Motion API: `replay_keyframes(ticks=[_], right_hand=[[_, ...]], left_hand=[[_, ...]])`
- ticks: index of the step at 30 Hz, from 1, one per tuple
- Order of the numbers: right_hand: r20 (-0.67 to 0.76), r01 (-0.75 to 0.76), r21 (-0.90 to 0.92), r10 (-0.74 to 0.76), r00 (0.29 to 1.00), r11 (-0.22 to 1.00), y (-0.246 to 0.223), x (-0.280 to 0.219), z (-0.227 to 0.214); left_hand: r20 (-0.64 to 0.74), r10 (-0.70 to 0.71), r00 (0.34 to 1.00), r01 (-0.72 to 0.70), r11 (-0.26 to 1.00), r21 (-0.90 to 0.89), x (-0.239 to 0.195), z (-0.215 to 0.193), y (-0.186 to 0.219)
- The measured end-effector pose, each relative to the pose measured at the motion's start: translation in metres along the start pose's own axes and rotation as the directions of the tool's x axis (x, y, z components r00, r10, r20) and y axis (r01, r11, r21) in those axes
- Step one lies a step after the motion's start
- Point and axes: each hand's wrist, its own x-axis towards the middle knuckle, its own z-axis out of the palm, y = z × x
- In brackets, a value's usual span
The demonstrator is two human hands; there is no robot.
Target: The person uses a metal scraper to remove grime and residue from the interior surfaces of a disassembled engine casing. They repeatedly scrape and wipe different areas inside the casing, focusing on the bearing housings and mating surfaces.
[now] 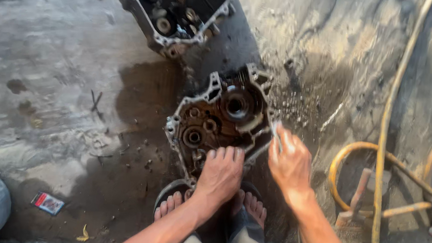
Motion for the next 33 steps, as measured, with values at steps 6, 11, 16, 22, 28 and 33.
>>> replay_keyframes(ticks=[6,11,16,22,28,33], right_hand=[[-0.15,0.173,-0.005,-0.172,0.974,0.985,0.016,-0.019,0.018],[-0.158,0.419,-0.235,-0.459,0.874,0.877,0.033,0.004,0.021],[-0.171,0.302,-0.068,-0.309,0.935,0.951,0.024,0.014,0.018],[-0.223,0.303,0.042,-0.287,0.932,0.952,-0.003,0.025,-0.002],[-0.164,0.289,0.0,-0.285,0.944,0.957,0.028,0.021,-0.001],[-0.14,0.267,0.018,-0.262,0.955,0.964,0.023,0.009,0.01]], left_hand=[[0.016,-0.019,1.0,0.02,1.0,-0.016,0.002,-0.005,0.0],[-0.027,-0.015,1.0,0.014,0.999,-0.05,0.014,-0.004,-0.004],[0.095,-0.016,0.995,0.019,0.999,-0.027,0.006,0.005,-0.005],[-0.013,0.027,1.0,-0.027,1.0,-0.003,0.008,-0.02,-0.002],[0.082,0.077,0.994,-0.077,0.997,-0.001,-0.003,-0.008,-0.009],[0.151,0.122,0.981,-0.123,0.992,-0.003,-0.011,-0.001,-0.016]])
